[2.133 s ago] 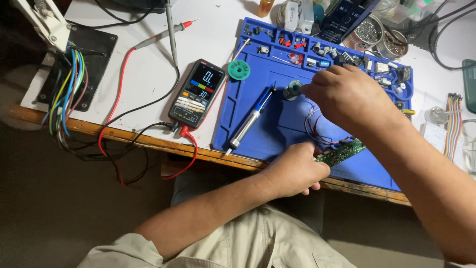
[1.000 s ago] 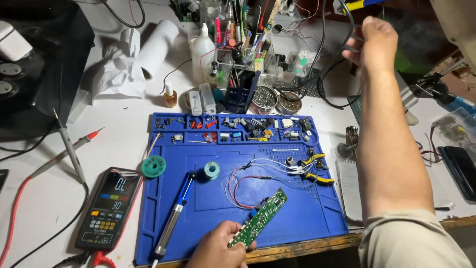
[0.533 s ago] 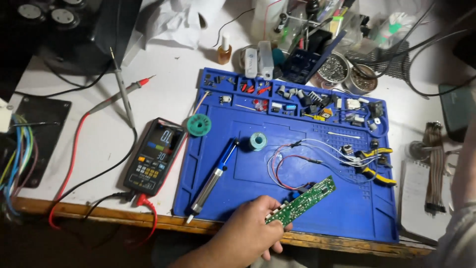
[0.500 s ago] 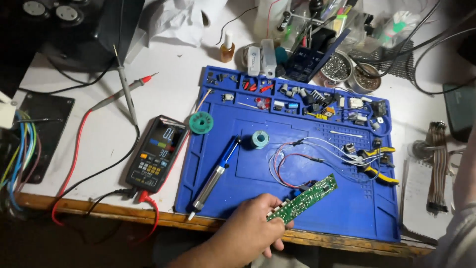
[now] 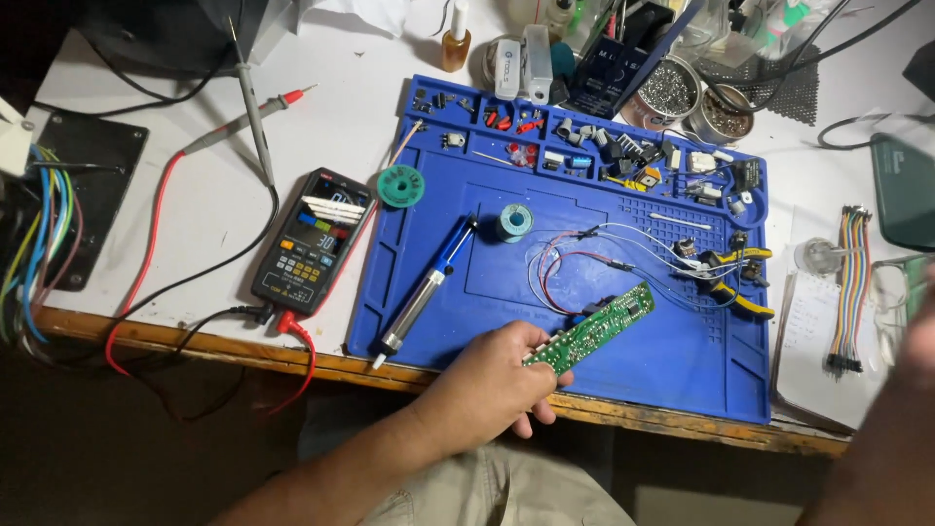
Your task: A person is soldering components onto a circuit board and testing the connections with a multimeter at a repair bench.
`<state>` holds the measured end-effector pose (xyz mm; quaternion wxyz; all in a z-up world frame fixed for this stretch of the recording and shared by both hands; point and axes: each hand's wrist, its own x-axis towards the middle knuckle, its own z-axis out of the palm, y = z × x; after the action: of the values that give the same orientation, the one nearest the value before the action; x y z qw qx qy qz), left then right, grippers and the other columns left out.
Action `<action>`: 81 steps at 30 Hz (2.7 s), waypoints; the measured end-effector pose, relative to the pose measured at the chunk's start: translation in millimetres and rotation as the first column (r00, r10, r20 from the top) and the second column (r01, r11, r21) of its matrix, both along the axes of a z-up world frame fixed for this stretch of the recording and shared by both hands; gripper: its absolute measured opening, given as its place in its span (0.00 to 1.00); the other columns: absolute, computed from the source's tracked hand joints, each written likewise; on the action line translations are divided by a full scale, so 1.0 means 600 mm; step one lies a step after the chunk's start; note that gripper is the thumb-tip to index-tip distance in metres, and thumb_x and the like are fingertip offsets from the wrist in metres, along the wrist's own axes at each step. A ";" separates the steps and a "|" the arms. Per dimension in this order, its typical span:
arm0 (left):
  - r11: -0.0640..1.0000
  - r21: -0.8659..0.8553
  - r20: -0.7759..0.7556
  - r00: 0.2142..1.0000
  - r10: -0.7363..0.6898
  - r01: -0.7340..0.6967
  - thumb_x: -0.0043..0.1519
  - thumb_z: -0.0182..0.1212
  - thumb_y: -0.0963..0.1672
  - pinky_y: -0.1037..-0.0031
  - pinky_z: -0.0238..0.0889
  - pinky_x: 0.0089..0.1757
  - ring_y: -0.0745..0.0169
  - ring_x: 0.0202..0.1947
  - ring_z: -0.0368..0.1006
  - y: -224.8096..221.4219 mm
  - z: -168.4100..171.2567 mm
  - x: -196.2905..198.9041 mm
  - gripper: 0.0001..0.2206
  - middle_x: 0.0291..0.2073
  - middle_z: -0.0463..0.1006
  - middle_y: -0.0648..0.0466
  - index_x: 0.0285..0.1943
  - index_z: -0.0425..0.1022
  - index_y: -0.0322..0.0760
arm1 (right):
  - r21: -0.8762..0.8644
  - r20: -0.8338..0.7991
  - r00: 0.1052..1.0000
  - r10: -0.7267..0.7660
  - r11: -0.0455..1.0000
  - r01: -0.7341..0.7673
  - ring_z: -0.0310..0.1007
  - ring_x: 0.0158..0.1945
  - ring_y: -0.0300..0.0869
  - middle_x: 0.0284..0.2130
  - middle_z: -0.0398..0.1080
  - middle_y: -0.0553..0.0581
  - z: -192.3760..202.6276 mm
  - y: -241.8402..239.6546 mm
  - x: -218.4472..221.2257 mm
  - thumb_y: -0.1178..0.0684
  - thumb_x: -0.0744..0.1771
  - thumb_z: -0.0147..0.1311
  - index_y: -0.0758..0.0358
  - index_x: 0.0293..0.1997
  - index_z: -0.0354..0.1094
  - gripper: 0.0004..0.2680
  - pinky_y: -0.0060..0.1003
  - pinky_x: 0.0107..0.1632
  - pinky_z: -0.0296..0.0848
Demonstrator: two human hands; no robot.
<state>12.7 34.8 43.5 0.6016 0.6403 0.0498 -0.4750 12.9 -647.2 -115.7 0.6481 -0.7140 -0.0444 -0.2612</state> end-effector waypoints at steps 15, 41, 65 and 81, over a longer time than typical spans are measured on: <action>0.996 -0.023 0.077 0.993 0.089 -0.087 0.65 0.52 0.43 0.76 0.75 0.26 0.66 0.32 0.84 -0.011 -0.027 -0.011 0.23 0.57 0.92 0.48 0.70 0.75 0.33 | 0.321 -0.121 0.966 -0.227 0.912 0.255 0.83 0.35 0.47 0.32 0.74 0.61 0.171 0.714 -0.060 0.43 0.77 0.61 0.58 0.60 0.69 0.11 0.44 0.37 0.89; 0.997 0.021 0.065 0.996 0.067 -0.068 0.65 0.52 0.43 0.77 0.75 0.26 0.67 0.31 0.84 -0.010 -0.014 -0.008 0.23 0.57 0.93 0.51 0.70 0.76 0.34 | 0.255 -0.165 0.960 -0.228 0.930 0.265 0.83 0.32 0.50 0.32 0.78 0.64 0.169 0.719 -0.059 0.41 0.77 0.60 0.58 0.62 0.68 0.13 0.42 0.37 0.86; 0.998 0.037 0.074 0.996 0.052 -0.055 0.65 0.51 0.43 0.76 0.75 0.28 0.66 0.32 0.85 -0.007 -0.005 -0.006 0.23 0.56 0.94 0.54 0.70 0.77 0.36 | 0.229 -0.124 0.957 -0.262 0.931 0.285 0.83 0.32 0.50 0.31 0.75 0.64 0.161 0.717 -0.059 0.40 0.77 0.61 0.57 0.62 0.69 0.13 0.43 0.35 0.86; 0.998 0.025 0.086 0.994 0.061 -0.063 0.64 0.51 0.43 0.76 0.75 0.27 0.66 0.31 0.85 -0.010 -0.016 -0.008 0.22 0.55 0.93 0.53 0.68 0.77 0.36 | 0.241 -0.160 0.957 -0.243 0.930 0.277 0.83 0.32 0.50 0.32 0.76 0.64 0.165 0.718 -0.058 0.40 0.76 0.62 0.57 0.62 0.68 0.14 0.43 0.36 0.86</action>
<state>7.7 28.7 33.8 0.6087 0.6664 0.0503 -0.4275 -21.9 -216.2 -16.9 0.6975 -0.6372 0.1269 -0.3023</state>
